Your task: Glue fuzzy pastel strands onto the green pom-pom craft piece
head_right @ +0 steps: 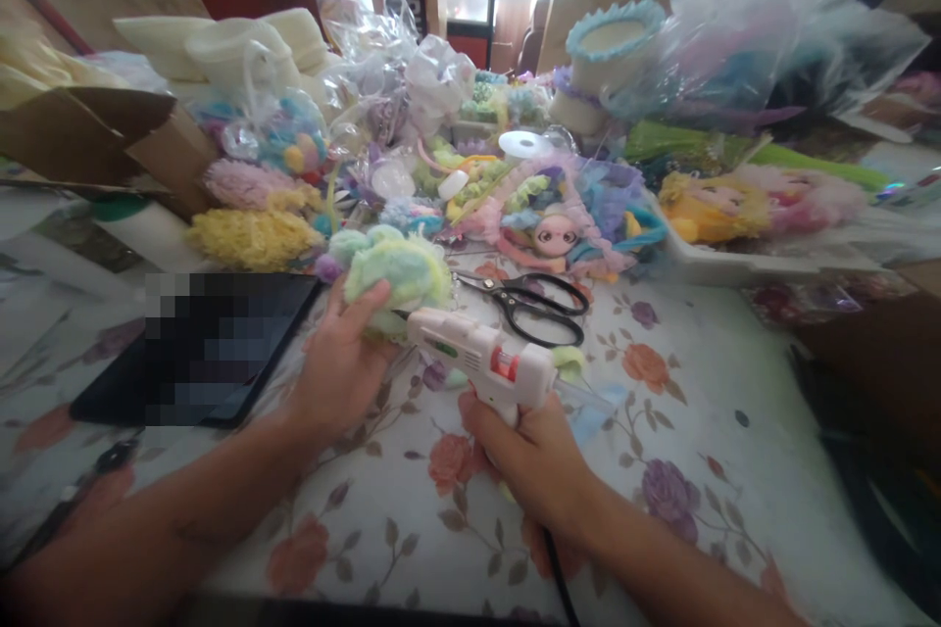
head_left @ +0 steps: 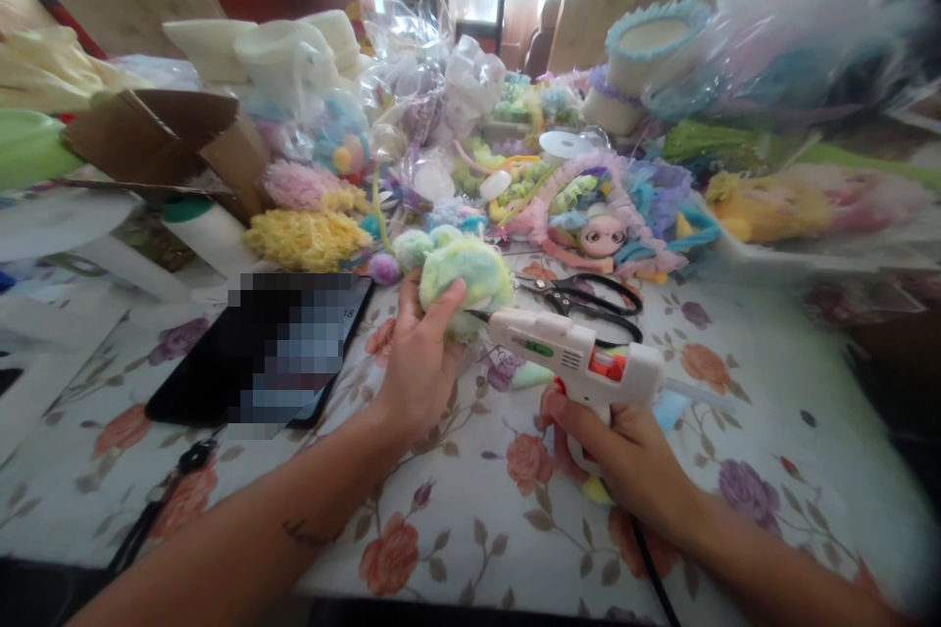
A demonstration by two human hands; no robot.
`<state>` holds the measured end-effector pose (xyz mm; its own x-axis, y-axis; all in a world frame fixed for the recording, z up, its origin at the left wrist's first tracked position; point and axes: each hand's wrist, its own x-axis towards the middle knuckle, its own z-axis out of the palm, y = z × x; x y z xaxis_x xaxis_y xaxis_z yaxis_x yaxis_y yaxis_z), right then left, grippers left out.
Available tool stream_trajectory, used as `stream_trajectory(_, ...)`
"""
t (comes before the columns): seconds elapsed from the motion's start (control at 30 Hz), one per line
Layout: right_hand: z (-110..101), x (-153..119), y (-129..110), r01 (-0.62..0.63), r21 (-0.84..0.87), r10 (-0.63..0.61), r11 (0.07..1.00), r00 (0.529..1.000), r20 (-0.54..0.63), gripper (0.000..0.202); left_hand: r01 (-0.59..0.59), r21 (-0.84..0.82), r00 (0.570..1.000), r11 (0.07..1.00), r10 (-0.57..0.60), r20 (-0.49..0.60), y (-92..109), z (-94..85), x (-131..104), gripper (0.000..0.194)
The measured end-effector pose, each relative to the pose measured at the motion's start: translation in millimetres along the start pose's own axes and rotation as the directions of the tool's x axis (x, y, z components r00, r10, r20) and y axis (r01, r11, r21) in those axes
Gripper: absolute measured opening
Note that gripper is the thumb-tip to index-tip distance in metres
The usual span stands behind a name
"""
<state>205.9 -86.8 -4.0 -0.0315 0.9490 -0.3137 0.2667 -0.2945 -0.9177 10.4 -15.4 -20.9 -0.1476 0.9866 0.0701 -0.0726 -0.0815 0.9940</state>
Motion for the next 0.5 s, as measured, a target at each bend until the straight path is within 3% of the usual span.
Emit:
stream_trajectory(0.13, 0, -1, 0, -0.006, -0.025, 0.006, 1.000, 1.000, 0.002, 0.041, -0.150, 0.210, 0.989, 0.966, 0.149, 0.017, -4, -6.0, 2, 0.040)
stream_trajectory(0.27, 2, 0, -4, -0.025, -0.008, 0.025, 1.000, 1.000, 0.008, 0.038, -0.273, 0.387, 0.959, 0.881, 0.280, 0.039, -17, -16.7, 3, 0.045)
stream_trajectory(0.5, 2, 0, -4, 0.018, 0.011, -0.017, 1.000, 1.000, -0.006, 0.039, -0.298, 0.391, 0.952, 0.871, 0.303, 0.051, -23, -20.0, 6, 0.044)
